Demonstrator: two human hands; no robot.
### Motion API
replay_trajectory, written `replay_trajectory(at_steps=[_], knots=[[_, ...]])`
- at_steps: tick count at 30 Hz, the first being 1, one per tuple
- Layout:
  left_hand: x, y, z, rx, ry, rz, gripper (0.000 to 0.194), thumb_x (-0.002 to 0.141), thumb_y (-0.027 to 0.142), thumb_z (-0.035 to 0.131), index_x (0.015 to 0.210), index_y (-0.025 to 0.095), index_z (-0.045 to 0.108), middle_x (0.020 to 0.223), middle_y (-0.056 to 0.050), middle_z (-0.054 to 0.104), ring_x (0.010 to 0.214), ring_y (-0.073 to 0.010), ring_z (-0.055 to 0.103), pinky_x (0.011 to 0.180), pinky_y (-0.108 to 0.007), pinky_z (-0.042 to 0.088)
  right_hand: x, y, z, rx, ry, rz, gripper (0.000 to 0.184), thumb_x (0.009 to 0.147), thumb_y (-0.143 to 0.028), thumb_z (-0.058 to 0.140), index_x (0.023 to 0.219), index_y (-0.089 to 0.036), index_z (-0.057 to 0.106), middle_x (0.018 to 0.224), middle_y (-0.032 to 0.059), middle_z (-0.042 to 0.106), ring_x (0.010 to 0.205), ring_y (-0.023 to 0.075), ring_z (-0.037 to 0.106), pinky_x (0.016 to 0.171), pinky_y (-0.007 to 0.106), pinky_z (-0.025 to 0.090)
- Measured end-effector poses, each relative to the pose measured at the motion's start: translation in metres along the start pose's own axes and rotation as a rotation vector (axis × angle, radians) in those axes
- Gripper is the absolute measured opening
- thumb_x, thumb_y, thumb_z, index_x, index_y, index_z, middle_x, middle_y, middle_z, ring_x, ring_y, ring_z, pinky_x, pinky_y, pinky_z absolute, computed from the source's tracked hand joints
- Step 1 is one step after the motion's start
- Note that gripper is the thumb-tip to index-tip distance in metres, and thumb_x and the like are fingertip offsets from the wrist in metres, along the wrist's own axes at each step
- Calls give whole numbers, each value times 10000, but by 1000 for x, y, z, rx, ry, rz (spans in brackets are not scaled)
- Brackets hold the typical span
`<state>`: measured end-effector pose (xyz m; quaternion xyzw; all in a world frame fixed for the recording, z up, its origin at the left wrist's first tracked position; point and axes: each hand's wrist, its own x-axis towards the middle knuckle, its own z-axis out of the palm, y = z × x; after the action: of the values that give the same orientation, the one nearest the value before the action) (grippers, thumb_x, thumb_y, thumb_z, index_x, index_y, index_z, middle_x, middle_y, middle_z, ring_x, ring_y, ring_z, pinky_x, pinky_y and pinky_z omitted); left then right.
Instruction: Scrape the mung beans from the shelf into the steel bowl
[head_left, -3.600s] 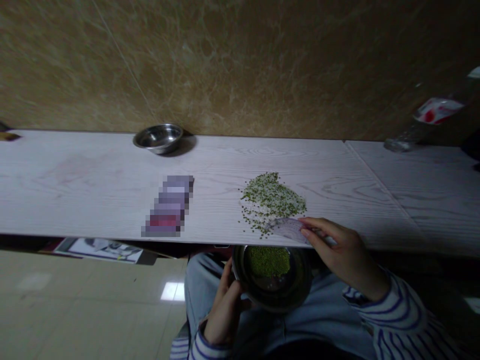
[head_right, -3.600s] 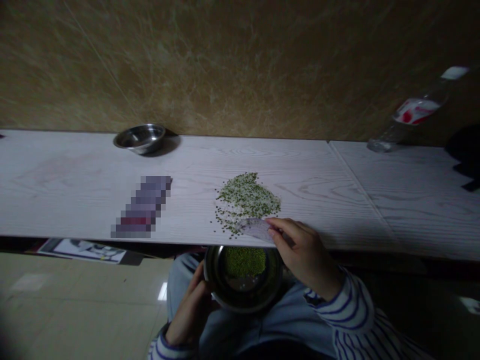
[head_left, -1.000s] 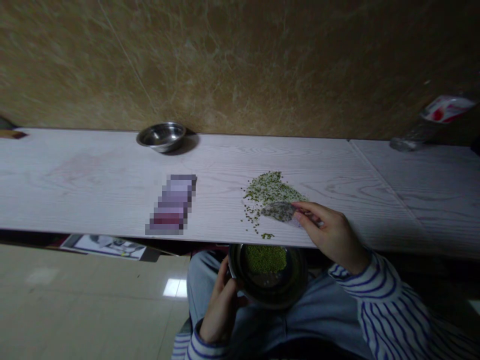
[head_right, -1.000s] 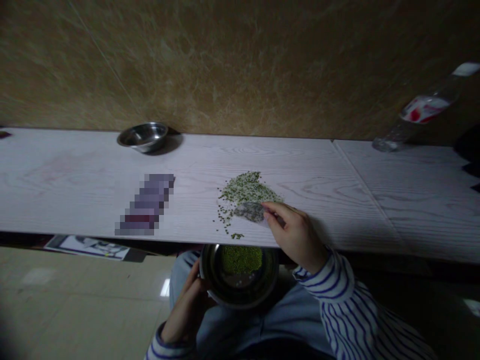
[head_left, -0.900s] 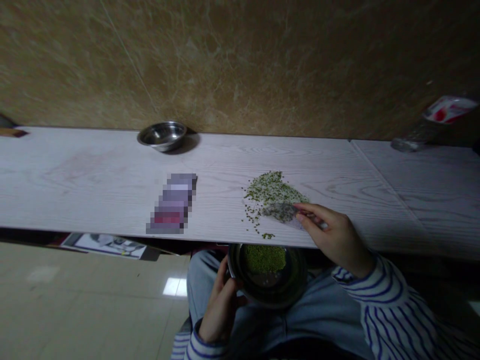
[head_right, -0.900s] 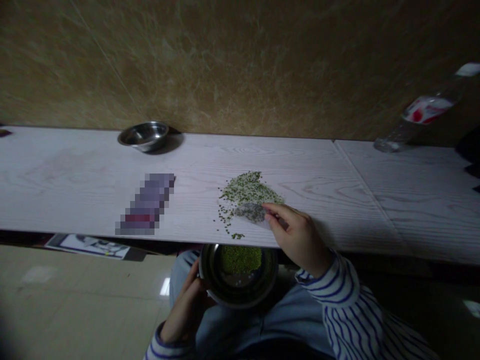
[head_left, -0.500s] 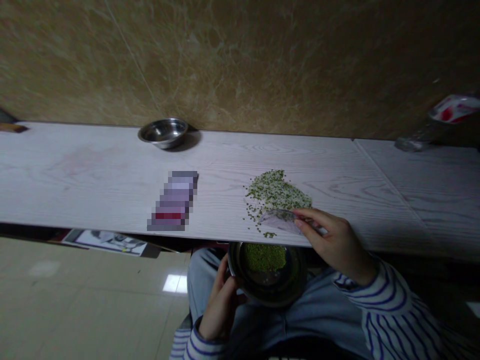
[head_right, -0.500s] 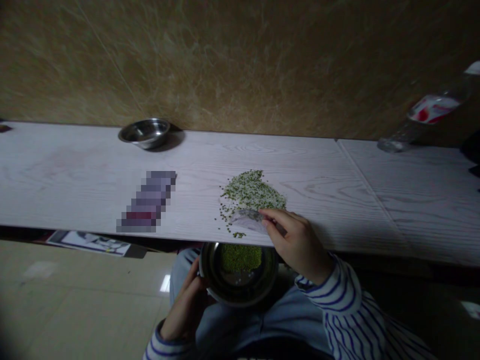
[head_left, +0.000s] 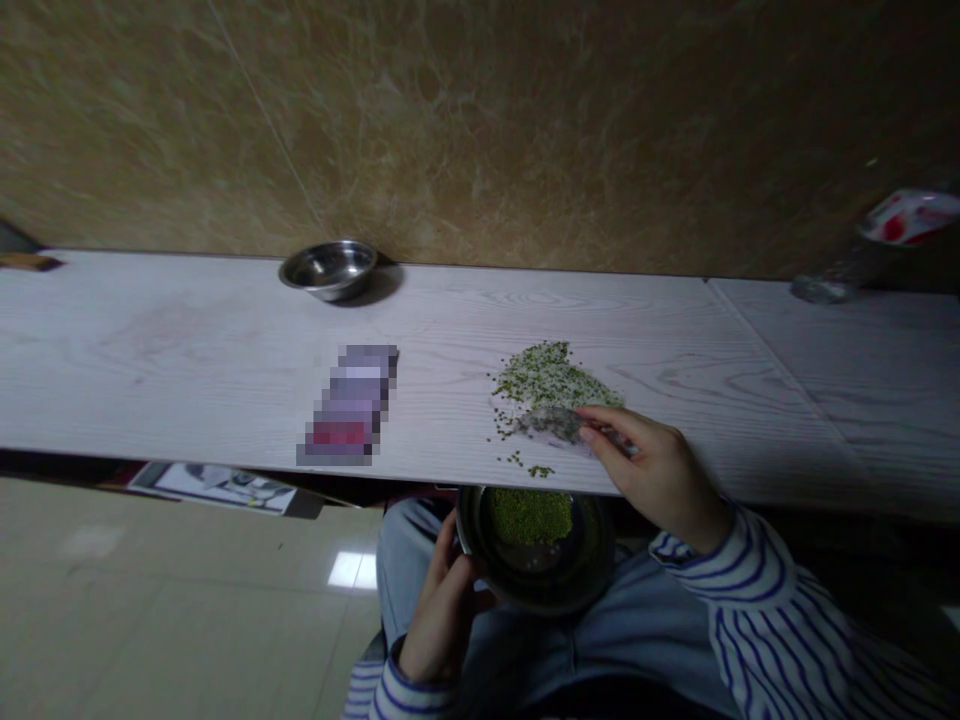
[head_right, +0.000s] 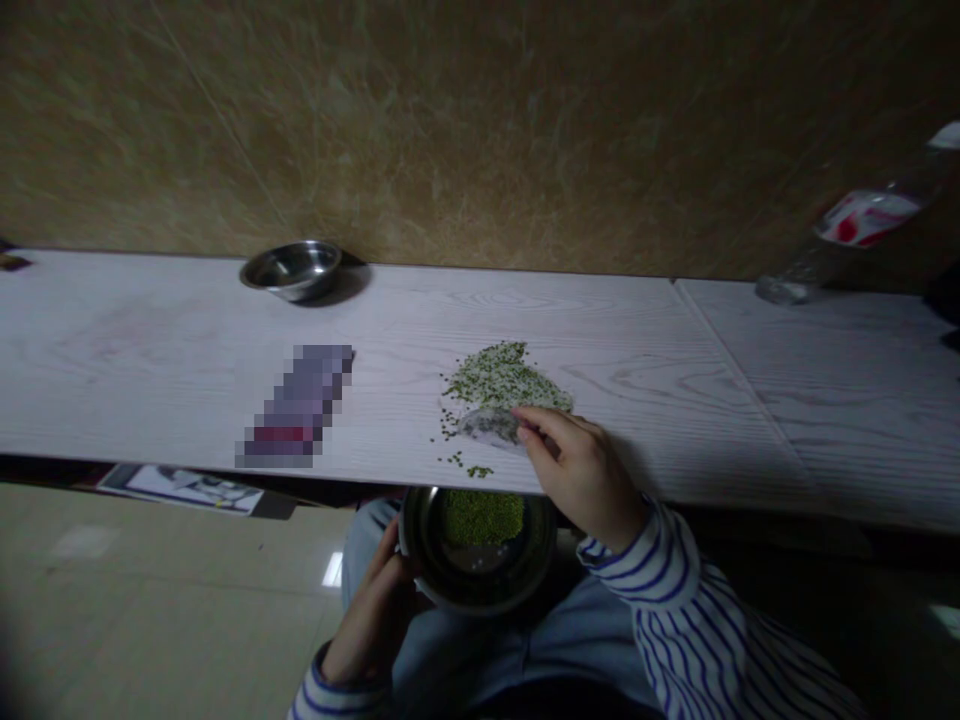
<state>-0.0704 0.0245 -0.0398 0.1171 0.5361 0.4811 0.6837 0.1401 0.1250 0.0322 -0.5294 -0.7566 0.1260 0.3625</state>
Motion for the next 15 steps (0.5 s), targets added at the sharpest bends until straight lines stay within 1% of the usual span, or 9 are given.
replay_trajectory(at_steps=[5,9,12,14,15], knots=[[-1,2,1,16,10,6,713,664,231,625,1352,240,440,1018,-66,652,732,-186,561,547,-283,477,3,11,-5,-25,48,29,229,856,-219,581,1044,-179,705,930,66,753,794,188,703,723,298,581],[-2,6,2,-1,11,2,731,664,229,625,1365,246,419,1082,-75,643,760,-193,565,549,-287,474,4,14,-7,2,53,54,245,856,-249,585,1057,-174,702,912,71,751,779,192,700,700,301,581],[-3,8,2,0,25,0,749,658,216,617,1377,241,407,979,-55,647,735,-188,539,556,-295,476,9,11,-8,45,52,70,269,849,-255,594,1088,-184,694,894,65,750,763,190,697,687,304,581],[-3,8,2,-5,32,4,736,656,215,617,1365,242,424,907,-34,634,727,-182,527,562,-292,478,19,5,-8,78,49,63,272,841,-251,603,1092,-195,691,906,62,748,769,187,695,700,310,578],[-3,9,3,-7,34,6,725,658,221,621,1358,243,433,902,-30,632,725,-179,526,560,-288,478,27,1,-8,95,42,58,256,837,-251,608,1071,-197,695,908,61,746,773,185,692,711,313,576]])
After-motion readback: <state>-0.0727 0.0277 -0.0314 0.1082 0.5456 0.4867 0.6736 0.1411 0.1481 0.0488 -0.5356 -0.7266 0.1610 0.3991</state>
